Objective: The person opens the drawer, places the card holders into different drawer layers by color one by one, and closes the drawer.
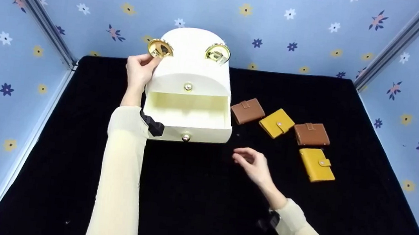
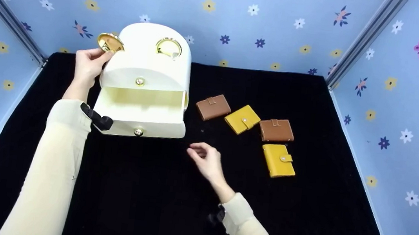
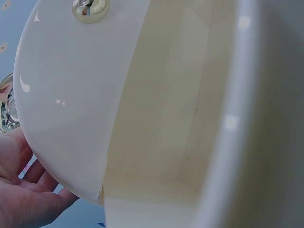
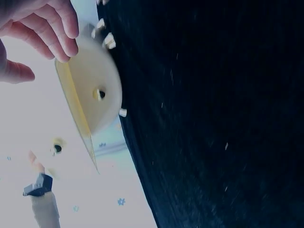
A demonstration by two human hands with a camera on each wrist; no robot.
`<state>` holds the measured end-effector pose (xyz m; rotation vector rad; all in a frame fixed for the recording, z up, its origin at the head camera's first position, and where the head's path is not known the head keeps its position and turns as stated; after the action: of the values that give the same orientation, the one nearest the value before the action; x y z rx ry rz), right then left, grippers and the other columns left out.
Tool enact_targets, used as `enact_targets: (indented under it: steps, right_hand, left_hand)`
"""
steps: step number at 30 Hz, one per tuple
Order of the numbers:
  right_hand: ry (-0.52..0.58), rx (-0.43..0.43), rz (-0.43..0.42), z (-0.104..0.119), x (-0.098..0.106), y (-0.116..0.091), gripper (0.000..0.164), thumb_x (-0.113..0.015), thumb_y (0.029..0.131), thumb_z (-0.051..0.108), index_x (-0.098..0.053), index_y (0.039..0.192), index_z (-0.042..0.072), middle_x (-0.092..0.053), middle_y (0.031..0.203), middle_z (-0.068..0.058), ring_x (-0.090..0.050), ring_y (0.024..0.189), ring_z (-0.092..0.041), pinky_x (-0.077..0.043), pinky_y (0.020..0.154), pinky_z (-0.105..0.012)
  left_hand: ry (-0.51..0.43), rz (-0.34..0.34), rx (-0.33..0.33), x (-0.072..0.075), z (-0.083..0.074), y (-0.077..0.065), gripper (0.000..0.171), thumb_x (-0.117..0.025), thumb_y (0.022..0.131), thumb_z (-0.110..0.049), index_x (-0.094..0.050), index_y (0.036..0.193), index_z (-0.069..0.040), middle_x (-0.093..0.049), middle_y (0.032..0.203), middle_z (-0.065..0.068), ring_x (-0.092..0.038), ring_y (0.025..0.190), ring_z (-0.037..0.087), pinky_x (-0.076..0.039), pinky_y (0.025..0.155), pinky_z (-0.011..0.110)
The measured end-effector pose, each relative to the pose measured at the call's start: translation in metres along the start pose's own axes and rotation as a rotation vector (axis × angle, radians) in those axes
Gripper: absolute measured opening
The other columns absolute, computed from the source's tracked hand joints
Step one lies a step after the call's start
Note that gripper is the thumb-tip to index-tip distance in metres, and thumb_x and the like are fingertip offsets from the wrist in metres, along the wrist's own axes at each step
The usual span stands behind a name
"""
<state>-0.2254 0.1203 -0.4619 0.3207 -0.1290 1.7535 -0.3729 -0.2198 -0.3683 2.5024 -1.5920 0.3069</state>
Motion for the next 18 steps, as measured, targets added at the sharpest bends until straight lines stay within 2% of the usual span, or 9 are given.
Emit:
enact_targets:
  steps: [6, 12, 16, 18]
  right_hand:
    - [-0.085, -0.006, -0.05, -0.01, 0.022, -0.005, 0.019, -0.062, 0.081, 0.001, -0.061, 0.096, -0.011, -0.064, 0.088, -0.019, -0.061, 0.079, -0.026, -0.048, 0.072, -0.033]
    - [-0.152, -0.008, -0.074, -0.017, 0.038, -0.009, 0.021, -0.063, 0.08, 0.0, -0.061, 0.098, -0.009, -0.064, 0.088, -0.019, -0.06, 0.082, -0.029, -0.047, 0.074, -0.032]
    - [-0.185, -0.021, -0.073, -0.024, 0.048, -0.011, 0.025, -0.064, 0.079, 0.0, -0.058, 0.101, -0.011, -0.062, 0.09, -0.023, -0.059, 0.084, -0.033, -0.046, 0.076, -0.039]
    - [-0.189, -0.033, -0.074, -0.037, 0.055, -0.011, 0.028, -0.065, 0.079, 0.003, -0.057, 0.103, -0.011, -0.062, 0.092, -0.024, -0.058, 0.084, -0.034, -0.045, 0.077, -0.043]
  left_hand:
    - [0.011, -0.004, -0.005, 0.0, -0.001, -0.001, 0.03, -0.067, 0.079, -0.023, -0.067, 0.105, -0.007, -0.065, 0.1, 0.009, -0.059, 0.083, 0.012, -0.046, 0.073, 0.021]
    - [0.008, -0.001, -0.013, 0.0, -0.002, -0.002, 0.031, -0.067, 0.08, -0.023, -0.066, 0.106, -0.007, -0.065, 0.101, 0.01, -0.059, 0.083, 0.012, -0.046, 0.073, 0.021]
    - [0.004, 0.004, -0.011, 0.0, -0.002, -0.002, 0.031, -0.066, 0.08, -0.023, -0.066, 0.106, -0.007, -0.064, 0.101, 0.01, -0.059, 0.083, 0.013, -0.046, 0.073, 0.021]
    - [0.0, 0.006, -0.009, -0.001, -0.002, -0.002, 0.031, -0.066, 0.08, -0.023, -0.066, 0.106, -0.006, -0.064, 0.101, 0.01, -0.059, 0.083, 0.013, -0.046, 0.072, 0.021]
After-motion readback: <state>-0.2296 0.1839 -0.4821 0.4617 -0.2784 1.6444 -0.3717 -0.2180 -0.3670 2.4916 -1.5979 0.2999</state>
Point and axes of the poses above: each hand's wrist, its own y-axis towards the middle knuckle, its own x-axis out of the back of the hand, z = x × y, the point moved 7 cm from there along y, towards the middle knuckle
